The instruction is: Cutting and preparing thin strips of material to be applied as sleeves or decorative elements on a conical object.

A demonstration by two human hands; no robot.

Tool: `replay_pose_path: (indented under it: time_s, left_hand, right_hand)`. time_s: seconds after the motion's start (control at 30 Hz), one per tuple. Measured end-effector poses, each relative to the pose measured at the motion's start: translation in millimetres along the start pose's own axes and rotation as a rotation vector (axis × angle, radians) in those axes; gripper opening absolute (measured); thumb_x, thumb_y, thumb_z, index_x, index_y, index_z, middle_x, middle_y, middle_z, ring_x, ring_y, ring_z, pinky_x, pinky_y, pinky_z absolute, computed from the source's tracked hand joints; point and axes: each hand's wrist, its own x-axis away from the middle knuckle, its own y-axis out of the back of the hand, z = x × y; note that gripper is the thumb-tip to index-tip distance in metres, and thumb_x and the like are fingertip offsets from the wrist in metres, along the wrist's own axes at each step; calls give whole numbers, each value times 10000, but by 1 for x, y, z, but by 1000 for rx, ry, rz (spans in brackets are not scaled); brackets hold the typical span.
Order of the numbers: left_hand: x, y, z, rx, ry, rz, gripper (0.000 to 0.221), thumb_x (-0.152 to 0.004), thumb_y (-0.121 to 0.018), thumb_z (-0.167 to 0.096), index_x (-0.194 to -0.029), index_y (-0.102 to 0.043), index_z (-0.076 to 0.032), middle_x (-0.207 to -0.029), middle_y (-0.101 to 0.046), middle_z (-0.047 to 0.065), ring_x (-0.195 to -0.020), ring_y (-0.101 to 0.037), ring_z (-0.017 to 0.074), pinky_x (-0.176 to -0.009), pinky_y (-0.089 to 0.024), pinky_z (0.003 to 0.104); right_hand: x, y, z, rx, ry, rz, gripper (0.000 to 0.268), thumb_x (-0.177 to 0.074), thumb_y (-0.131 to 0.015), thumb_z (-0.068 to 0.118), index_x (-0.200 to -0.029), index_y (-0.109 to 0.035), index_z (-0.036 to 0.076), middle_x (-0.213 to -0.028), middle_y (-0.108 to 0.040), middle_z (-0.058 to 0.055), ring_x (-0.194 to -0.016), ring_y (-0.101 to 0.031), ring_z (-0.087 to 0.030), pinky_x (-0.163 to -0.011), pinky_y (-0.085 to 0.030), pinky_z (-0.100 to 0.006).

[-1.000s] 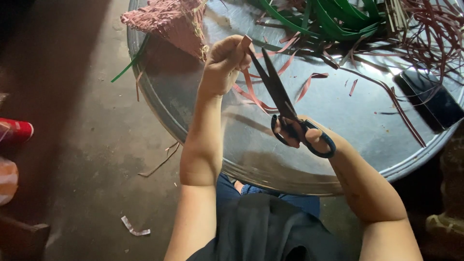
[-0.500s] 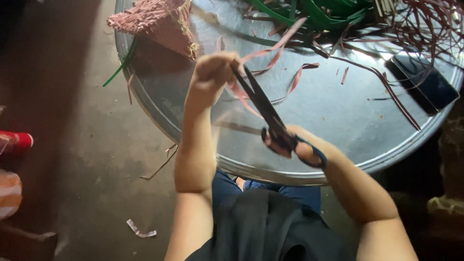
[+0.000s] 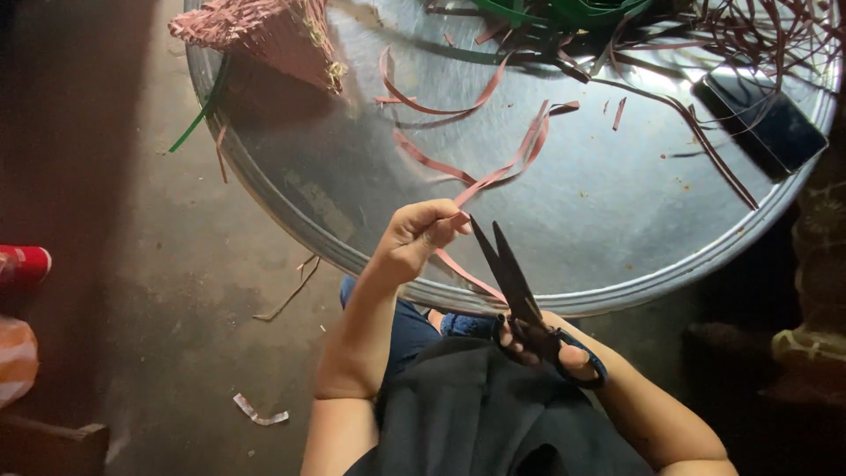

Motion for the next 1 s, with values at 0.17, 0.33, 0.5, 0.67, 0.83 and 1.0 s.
replay_pose_path:
  time_s: [0.17,0.33,0.5,0.67,0.83,1.0]
  left_hand:
    - [2,4,12,70,28,-13,159,-846,-437,-16,-906,-570,47,-567,-376,15,-542,-289,65,-506,-278,174]
    - [7,18,34,136,47,-20,172,-836,-434,6,-918,-579,50,-556,-385,22,-548,-305,88,-517,-290,192]
    - [7,21,23,134,185,81,174,-883,-489,-161,-919,-599,-32,-598,-300,-29,-563,-256,95,-536,-222,233]
    - [9,23,25,118,176,150,174,-895,-471,-141,-948,-593,-29,-610,-300,-24,-567,-255,96,-525,-243,226]
    - [10,27,32,98,171,153,174,-893,-472,-147,-942,-598,-36,-636,-380,-17,-571,-286,94,-533,-270,223]
    - [3,1,16,17,127,277,190,-782,-498,69,-897,-632,-2,-647,-515,76,-571,-412,86,-528,-366,219]
  right_hand:
    - [17,2,-3,-81,-109,-69,881,-572,-683,556,-1164,-421,-41,-895,-528,-143,-670,-477,-140,-566,-404,-208]
    - [27,5,-17,-135,-145,-69,879,-597,-645,573,-1227,-371,25,-956,-485,-119,-680,-462,-112,-550,-402,-166]
    - [8,-25,19,187,-202,-134,882,-605,-504,812,-952,-502,2,-763,-438,-18,-519,-371,-27,-470,-292,-145]
    - [10,-22,12,122,-250,-187,908,-537,-537,817,-924,-505,-5,-734,-422,-24,-525,-357,-33,-449,-267,-142]
    - [24,-12,-14,66,-254,-201,970,-496,-533,829,-975,-486,-13,-786,-438,-35,-617,-377,-31,-476,-304,-129]
    - [51,22,-72,-386,-116,-194,953,-618,-608,527,-1238,-233,-92,-1134,-444,-256,-870,-516,-241,-476,-442,-174]
